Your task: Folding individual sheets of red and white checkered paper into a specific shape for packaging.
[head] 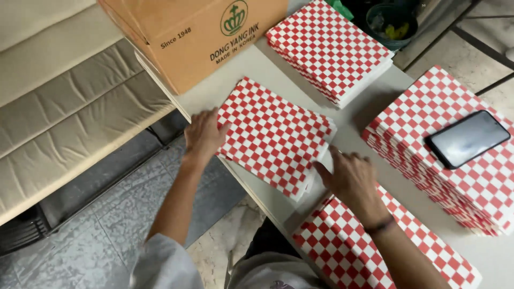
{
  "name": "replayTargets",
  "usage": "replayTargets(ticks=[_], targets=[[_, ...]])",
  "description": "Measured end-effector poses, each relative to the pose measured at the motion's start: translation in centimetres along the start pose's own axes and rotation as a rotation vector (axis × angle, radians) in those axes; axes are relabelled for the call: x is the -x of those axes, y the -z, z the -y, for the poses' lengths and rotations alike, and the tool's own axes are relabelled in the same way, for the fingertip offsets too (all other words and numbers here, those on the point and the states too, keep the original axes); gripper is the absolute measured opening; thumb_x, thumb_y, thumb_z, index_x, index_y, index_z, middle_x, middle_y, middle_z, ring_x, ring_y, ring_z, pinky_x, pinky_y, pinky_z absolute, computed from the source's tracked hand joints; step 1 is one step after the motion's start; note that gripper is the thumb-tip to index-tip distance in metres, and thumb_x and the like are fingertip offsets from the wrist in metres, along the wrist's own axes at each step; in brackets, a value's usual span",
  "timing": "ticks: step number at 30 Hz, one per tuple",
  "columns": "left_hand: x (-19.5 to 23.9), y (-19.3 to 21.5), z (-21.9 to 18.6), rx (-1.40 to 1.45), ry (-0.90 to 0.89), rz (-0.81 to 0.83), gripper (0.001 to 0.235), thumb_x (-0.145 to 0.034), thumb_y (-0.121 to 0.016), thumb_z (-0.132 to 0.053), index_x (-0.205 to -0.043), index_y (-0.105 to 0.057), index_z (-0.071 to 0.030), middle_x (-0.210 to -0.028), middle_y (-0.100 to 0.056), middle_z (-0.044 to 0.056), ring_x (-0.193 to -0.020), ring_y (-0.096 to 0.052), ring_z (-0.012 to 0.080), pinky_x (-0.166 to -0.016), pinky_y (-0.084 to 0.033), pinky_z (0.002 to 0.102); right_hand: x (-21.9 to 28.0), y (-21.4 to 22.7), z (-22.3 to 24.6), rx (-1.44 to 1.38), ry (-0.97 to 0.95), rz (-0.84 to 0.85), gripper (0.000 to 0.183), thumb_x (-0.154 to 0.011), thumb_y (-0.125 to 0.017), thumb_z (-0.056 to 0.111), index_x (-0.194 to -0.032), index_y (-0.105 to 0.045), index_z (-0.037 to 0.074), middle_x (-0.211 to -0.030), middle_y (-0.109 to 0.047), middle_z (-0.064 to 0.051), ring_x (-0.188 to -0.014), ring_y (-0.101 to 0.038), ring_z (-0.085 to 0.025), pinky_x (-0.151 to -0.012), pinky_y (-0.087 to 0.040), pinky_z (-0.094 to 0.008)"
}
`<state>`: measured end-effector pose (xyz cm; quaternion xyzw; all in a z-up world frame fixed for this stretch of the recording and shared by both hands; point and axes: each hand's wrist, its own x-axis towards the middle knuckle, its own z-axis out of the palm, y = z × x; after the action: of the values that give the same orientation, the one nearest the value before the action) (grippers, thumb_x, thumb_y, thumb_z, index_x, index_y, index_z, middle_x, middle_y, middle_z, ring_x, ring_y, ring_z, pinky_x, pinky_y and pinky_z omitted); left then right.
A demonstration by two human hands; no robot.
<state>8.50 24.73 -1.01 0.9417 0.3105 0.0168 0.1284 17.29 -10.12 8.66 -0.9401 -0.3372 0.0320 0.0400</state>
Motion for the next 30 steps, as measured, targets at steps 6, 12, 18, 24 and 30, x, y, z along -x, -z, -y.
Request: replayTargets(ticks=[6, 12, 18, 24, 30], targets=[[4.6, -0.9, -0.2, 0.039, 0.135, 0.01, 0.052, -0.091, -0.065, -0.051, -0.132, -0.06, -0.018, -0.119, -0.061, 0.007, -0.108, -0.065, 0.0319, -0.079, -0.06, 0.049, -5.6, -3.2, 2.6, -0.024, -0.08, 0.213, 0.066, -0.094, -0.058, 0.05, -0.141, -0.057, 0.004, -0.11, -0.072, -0.022, -0.102, -0.073, -0.038, -0.078, -0.061, -0.048], [8.1, 3.5, -0.6, 0.598, 0.245, 0.026, 0.083, -0.086, -0.075, -0.044, -0.148, -0.044, 0.0, -0.127, -0.06, 0.029, -0.117, -0.062, 0.0476, -0.092, -0.053, 0.058, -7.0, -6.0, 0.4, -0.08, -0.095, 0.196, 0.051, -0.092, -0.064, 0.044, -0.121, -0.067, 0.001, -0.11, -0.072, -0.021, -0.098, -0.072, -0.04, -0.078, -0.06, -0.049], [2.8, 3.3, 2.3, 1.283, 0.369, 0.33, 0.052, -0.083, -0.079, -0.021, -0.125, -0.062, 0.004, -0.085, -0.069, 0.008, -0.062, -0.068, 0.0177, -0.045, -0.059, 0.031, -6.7, -5.5, 0.7, -0.173, -0.094, 0.227, 0.047, -0.094, -0.063, 0.034, -0.13, -0.063, 0.003, -0.122, -0.063, -0.023, -0.103, -0.072, -0.043, -0.082, -0.061, -0.05], [-4.1, 5.1, 0.5, 1.151, 0.494, 0.684, 0.069, -0.078, -0.082, -0.046, -0.13, -0.065, -0.005, -0.11, -0.073, 0.012, -0.089, -0.075, 0.0321, -0.068, -0.063, 0.047, -7.1, -5.5, 0.8, -0.211, -0.126, 0.237, 0.044, -0.089, -0.066, 0.025, -0.127, -0.065, 0.001, -0.124, -0.059, -0.025, -0.097, -0.072, -0.046, -0.082, -0.062, -0.051], [-8.8, 3.0, -0.1, 1.007, 0.225, 0.636, 0.054, -0.088, -0.075, -0.012, -0.139, -0.057, -0.003, -0.115, -0.069, 0.026, -0.097, -0.07, 0.046, -0.068, -0.058, 0.065, -6.1, -4.0, 0.9, -0.357, -0.16, 0.188, 0.046, -0.091, -0.066, 0.03, -0.122, -0.064, -0.005, -0.125, -0.055, -0.028, -0.098, -0.069, -0.052, -0.084, -0.059, -0.059]])
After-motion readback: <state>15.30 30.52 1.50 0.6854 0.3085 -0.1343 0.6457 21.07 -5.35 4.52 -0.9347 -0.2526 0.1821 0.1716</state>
